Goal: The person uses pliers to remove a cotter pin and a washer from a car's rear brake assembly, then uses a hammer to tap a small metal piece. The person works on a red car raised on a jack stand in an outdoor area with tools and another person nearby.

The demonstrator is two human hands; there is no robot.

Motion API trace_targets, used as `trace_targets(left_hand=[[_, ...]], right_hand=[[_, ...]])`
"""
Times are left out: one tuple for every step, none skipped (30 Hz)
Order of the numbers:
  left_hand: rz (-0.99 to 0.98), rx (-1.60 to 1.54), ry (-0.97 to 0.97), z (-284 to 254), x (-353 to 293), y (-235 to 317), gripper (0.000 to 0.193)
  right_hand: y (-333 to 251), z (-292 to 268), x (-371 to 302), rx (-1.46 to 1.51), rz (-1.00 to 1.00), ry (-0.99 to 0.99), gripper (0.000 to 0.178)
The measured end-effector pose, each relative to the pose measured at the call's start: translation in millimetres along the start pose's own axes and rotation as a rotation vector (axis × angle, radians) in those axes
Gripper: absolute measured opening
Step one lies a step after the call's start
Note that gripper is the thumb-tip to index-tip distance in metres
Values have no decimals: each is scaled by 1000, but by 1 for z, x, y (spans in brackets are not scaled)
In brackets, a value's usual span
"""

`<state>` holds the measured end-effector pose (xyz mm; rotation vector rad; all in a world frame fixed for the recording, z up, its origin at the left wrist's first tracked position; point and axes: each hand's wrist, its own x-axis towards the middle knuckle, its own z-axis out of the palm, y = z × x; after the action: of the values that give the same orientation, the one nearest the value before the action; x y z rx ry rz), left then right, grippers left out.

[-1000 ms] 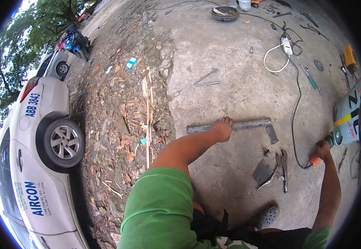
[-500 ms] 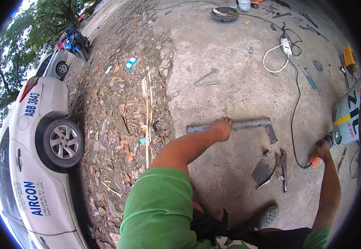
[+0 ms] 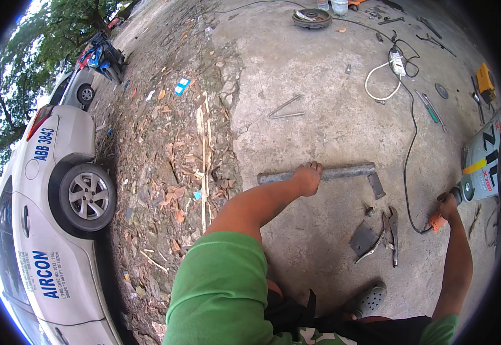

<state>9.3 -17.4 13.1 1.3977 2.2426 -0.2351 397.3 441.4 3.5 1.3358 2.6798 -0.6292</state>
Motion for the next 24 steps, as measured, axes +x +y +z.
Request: trace_targets(left_hand=[[0, 18, 2, -2, -1, 0, 64], [4, 7, 3, -4, -3, 1, 64], [4, 7, 7, -5, -4, 1, 64], [4, 14, 9, -6, -4, 1, 64], [5, 4, 15, -6, -5, 1, 64], [6, -1, 18, -6, -5, 1, 64], [3, 1, 12, -5, -5, 1, 65], [6, -5, 16, -5, -4, 1, 64], [6, -5, 12, -4, -4, 1, 64], [1, 3, 8, -4, -3, 1, 64], [3, -6, 3, -4, -3, 1, 64], [0, -7, -1, -4, -3, 1, 64], [-3, -3, -8, -4, -3, 1, 64], [1, -11, -6, -4, -2, 1, 64], [3, -14, -6, -3, -2, 0, 64], [3, -12, -9, -3, -2, 0, 64], [7, -16, -2, -2, -2, 0, 64], [8, -16, 4, -1, -1, 0, 64], [4, -6, 3, 0, -1, 0, 64], [5, -9, 14, 1, 0, -1, 64], [4, -1, 19, 2, 0, -1, 64], [2, 11, 17, 2, 1, -1, 64], [4, 3, 24, 3, 1, -1, 64], [4, 0, 24, 3, 2, -1, 64]], right_hand=[[1, 1, 1, -10, -9, 10, 25], [2, 2, 2, -20, -17, 19, 25], [3, 3, 3, -37, -5, 22, 25], [4, 3, 3, -23, -20, 20, 26], [4, 4, 4, -17, -13, 12, 26], [4, 4, 4, -19, 16, 7, 26], [3, 4, 4, -16, -16, 12, 26], [2, 3, 4, -21, -25, 20, 26], [2, 3, 3, -41, -6, 14, 26], [1, 3, 3, -33, -34, 14, 26], [0, 2, 2, -42, -33, -2, 27], [-1, 2, 2, -55, -23, -12, 27], [-2, 2, 1, -39, -25, -3, 27], [-2, 2, 1, -29, -18, 11, 26], [-2, 2, 1, -18, -11, 24, 25], [-2, 2, 0, -22, -20, 27, 25], [-2, 2, 0, -25, -28, 29, 25], [-2, 2, 0, -38, -23, 28, 26], [-2, 2, 0, -26, -49, 35, 26], [-2, 2, 0, -24, -60, 38, 26], [-1, 2, 0, -26, -35, 40, 26], [-2, 2, 1, -19, -50, 25, 26], [-2, 1, 1, -16, -31, 8, 26], [-2, 1, 1, -24, 15, -9, 27]])
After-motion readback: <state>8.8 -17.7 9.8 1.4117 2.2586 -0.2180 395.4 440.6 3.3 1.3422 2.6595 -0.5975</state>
